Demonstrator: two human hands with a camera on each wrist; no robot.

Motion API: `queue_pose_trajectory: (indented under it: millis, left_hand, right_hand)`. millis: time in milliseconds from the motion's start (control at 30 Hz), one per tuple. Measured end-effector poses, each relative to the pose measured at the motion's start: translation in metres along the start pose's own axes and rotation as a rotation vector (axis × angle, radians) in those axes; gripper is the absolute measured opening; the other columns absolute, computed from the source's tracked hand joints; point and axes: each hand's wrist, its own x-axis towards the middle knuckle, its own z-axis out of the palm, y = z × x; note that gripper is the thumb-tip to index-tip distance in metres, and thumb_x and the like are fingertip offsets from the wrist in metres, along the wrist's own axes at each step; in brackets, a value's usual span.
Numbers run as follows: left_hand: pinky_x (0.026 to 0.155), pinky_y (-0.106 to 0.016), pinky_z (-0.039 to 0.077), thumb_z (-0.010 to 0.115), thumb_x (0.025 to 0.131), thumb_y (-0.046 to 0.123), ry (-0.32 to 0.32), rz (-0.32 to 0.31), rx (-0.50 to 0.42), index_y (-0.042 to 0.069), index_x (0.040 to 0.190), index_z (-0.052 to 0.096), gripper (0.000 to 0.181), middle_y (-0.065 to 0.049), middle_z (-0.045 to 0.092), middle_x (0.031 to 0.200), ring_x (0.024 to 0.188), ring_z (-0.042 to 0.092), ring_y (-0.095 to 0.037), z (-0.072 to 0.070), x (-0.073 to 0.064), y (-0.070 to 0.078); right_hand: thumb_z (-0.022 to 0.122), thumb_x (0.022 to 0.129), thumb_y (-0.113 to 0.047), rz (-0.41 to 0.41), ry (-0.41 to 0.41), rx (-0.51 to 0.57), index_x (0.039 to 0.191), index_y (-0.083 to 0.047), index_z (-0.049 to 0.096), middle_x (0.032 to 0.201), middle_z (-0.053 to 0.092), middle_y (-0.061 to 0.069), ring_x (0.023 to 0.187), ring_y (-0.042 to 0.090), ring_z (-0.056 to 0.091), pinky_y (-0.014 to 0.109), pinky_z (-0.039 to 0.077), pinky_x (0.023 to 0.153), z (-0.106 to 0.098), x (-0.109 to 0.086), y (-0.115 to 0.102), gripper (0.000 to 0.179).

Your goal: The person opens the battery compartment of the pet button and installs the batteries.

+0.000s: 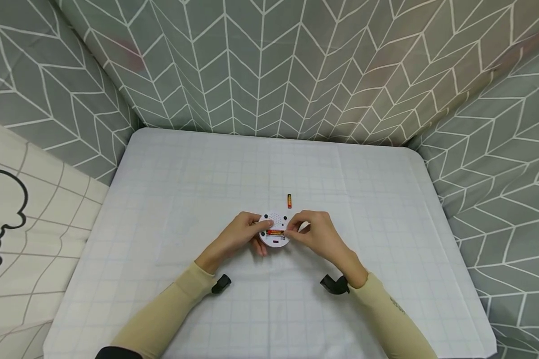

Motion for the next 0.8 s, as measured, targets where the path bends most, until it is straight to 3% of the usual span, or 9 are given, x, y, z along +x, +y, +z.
queue_pose_trajectory:
  millis: [267, 500, 700, 800]
  left_hand:
    - [0.055, -0.034, 0.062, 0.064, 0.106, 0.03, -0.003, -0.008, 0.007, -0.006, 0.106, 0.07, 0.037, -0.02, 0.074, 0.068, 0.053, 0.072, -0.023, 0.0021, 0.0011, 0.0024]
    - [0.056, -0.038, 0.063, 0.064, 0.107, 0.027, -0.018, 0.007, -0.002, -0.006, 0.104, 0.07, 0.034, -0.03, 0.073, 0.075, 0.054, 0.073, -0.024, 0.0019, 0.0001, 0.0042]
    - [0.056, -0.039, 0.063, 0.065, 0.107, 0.027, -0.019, 0.013, 0.034, -0.004, 0.101, 0.069, 0.032, -0.023, 0.074, 0.071, 0.055, 0.074, -0.024, 0.0013, -0.0004, 0.0049]
    - [0.054, -0.038, 0.062, 0.065, 0.107, 0.027, -0.014, 0.015, 0.029, -0.004, 0.102, 0.07, 0.032, -0.026, 0.073, 0.071, 0.053, 0.073, -0.024, -0.0001, -0.0012, 0.0049]
  right_hand:
    - [0.086, 0.088, -0.012, 0.078, -0.044, 0.082, 0.083, -0.018, 0.075, 0.079, 0.071, -0.007, 0.08, 0.011, 0.068, 0.024, 0.063, 0.071, -0.0017, 0.0003, 0.0031, 0.013]
    - [0.087, 0.087, -0.014, 0.112, -0.07, 0.128, 0.08, -0.02, 0.074, 0.075, 0.069, -0.007, 0.079, 0.012, 0.066, 0.028, 0.063, 0.076, -0.0023, 0.0041, 0.0071, 0.016]
    - [0.085, 0.087, -0.012, 0.142, -0.09, 0.147, 0.08, -0.019, 0.073, 0.074, 0.067, -0.005, 0.081, 0.014, 0.064, 0.031, 0.062, 0.081, -0.0002, 0.0069, 0.0081, 0.016]
    - [0.086, 0.087, -0.014, 0.145, -0.088, 0.144, 0.08, -0.019, 0.072, 0.075, 0.067, -0.004, 0.082, 0.015, 0.064, 0.029, 0.062, 0.078, -0.0002, 0.0074, 0.007, 0.016]
